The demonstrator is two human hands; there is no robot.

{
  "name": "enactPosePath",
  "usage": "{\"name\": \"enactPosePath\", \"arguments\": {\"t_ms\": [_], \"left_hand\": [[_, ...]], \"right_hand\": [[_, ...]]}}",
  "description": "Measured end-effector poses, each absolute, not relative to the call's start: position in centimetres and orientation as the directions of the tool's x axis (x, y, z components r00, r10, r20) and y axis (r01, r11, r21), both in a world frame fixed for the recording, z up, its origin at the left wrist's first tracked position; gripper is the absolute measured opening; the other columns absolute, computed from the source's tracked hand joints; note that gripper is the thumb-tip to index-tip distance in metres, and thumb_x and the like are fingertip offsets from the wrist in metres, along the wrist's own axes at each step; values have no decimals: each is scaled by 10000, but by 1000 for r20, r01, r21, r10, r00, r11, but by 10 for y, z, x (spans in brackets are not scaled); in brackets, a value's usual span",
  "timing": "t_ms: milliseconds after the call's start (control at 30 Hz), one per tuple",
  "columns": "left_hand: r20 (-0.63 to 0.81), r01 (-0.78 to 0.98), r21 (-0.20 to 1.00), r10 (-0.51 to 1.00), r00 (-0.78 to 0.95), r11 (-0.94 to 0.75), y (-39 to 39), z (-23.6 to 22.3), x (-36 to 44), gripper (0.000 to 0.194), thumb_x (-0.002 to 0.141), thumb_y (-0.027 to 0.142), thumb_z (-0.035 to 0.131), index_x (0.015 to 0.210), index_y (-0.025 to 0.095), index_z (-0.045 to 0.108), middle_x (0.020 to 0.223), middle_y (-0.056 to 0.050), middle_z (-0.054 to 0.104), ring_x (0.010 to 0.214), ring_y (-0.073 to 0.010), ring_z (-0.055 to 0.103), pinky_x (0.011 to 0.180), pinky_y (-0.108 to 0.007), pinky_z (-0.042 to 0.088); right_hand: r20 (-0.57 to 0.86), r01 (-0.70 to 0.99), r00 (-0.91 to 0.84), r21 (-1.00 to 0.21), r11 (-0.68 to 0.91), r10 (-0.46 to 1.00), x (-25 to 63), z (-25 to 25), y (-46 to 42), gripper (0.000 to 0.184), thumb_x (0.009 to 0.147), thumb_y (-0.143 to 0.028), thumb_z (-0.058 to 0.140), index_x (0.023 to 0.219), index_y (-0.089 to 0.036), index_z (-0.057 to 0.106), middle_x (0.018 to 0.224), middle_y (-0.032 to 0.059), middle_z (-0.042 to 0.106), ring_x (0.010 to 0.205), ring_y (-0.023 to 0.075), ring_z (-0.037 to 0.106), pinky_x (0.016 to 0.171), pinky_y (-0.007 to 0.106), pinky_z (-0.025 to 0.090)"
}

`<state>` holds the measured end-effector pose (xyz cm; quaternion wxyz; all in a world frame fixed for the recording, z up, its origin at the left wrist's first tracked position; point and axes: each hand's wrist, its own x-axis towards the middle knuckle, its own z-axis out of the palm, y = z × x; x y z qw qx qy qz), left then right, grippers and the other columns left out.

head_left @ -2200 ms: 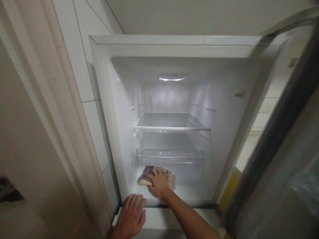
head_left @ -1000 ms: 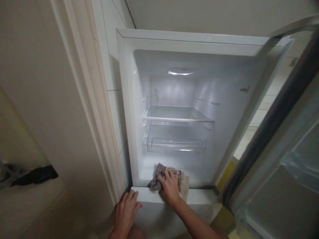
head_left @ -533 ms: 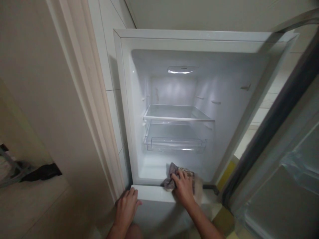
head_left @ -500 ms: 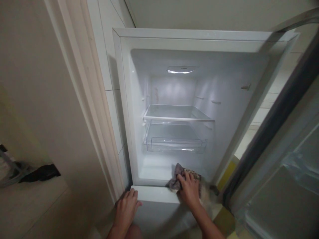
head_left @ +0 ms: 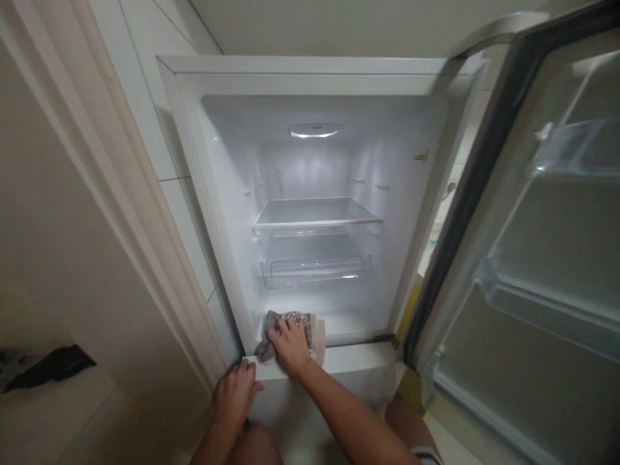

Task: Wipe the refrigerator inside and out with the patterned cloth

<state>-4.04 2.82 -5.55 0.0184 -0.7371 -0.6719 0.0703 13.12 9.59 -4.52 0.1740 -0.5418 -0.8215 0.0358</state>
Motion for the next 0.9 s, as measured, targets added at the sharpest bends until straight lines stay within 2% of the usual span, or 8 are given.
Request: {"name": "enactPosePath", "arguments": {"t_ms": [133, 333, 500, 600, 700, 800, 867, 900], "left_hand": [[-89, 982, -158, 992, 92, -106, 27, -53, -39, 297, 1055, 245, 606, 1317, 204, 741, 1487, -151, 699, 1225, -276, 759, 950, -350, 603], [-138, 978, -153, 983, 123, -143, 35, -60, -42, 275, 1046, 204, 571, 1228, 199, 776, 1358, -141, 754, 1076, -295, 807, 873, -380, 614], [-157, 983, -107, 979, 131, -149, 41, -61, -42, 311, 1011, 130, 570, 1218, 205, 789, 1369, -151, 751, 1087, -288, 802, 909, -383, 605], [-143, 990, -53, 983, 118, -127, 42, -57, -40, 286, 966, 122, 634, 1185, 206, 797, 1355, -146, 757, 1084, -283, 797, 926, -372, 595], [-105, 996, 42, 991, 85, -81, 40, -54, -37, 287, 902, 104, 691, 1156, 181, 799, 1329, -160, 760, 1076, -302, 794, 937, -392, 591], [-36, 980, 201, 999, 20, -12, 33, -58, -32, 288, 866, 92, 685, 1128, 134, 795, 1306, -199, 757, 1107, -353, 781, 973, -459, 597], [27, 934, 355, 999, -46, 34, 26, -65, -28, 293, 905, 148, 659, 1171, 136, 781, 1322, -197, 758, 1201, -356, 753, 1066, -482, 578], [59, 895, 442, 994, -88, 53, 22, -70, -25, 307, 952, 209, 627, 1220, 147, 763, 1342, -184, 757, 1253, -337, 735, 1116, -469, 560]], "right_hand": [[242, 930, -198, -260, 260, 950, 216, -48, 81, 337, 1068, -185, 550, 1335, -298, 722, 1500, 111, 608, 1392, 353, 502, 1170, 540, 362], [245, 960, 163, -263, -97, 956, 328, -68, 55, 603, 919, -1, 550, 1387, -345, 712, 1544, 84, 583, 1420, 326, 505, 1155, 465, 355], [288, 938, 255, -305, -164, 923, 340, -82, 50, 660, 822, 20, 568, 1377, -303, 717, 1514, 89, 594, 1393, 327, 513, 1151, 447, 352], [257, 943, 210, -308, -126, 943, 301, -79, 58, 619, 802, -22, 634, 1343, -311, 716, 1485, 91, 616, 1399, 362, 482, 1130, 508, 355], [225, 952, 26, -303, 45, 974, 234, -67, 68, 547, 858, -92, 657, 1350, -327, 690, 1466, 86, 634, 1403, 374, 472, 1139, 580, 336], [212, 925, -124, -329, 191, 969, 171, -48, 77, 522, 871, -109, 645, 1353, -308, 668, 1467, 98, 627, 1383, 364, 489, 1144, 599, 337], [210, 876, -118, -439, 202, 971, 147, -34, 78, 477, 826, -138, 686, 1285, -266, 682, 1434, 112, 637, 1363, 364, 501, 1155, 581, 347], [206, 817, -89, -545, 189, 975, 143, -28, 77, 437, 801, -164, 705, 1231, -242, 686, 1381, 114, 658, 1327, 355, 526, 1149, 553, 372]]}}
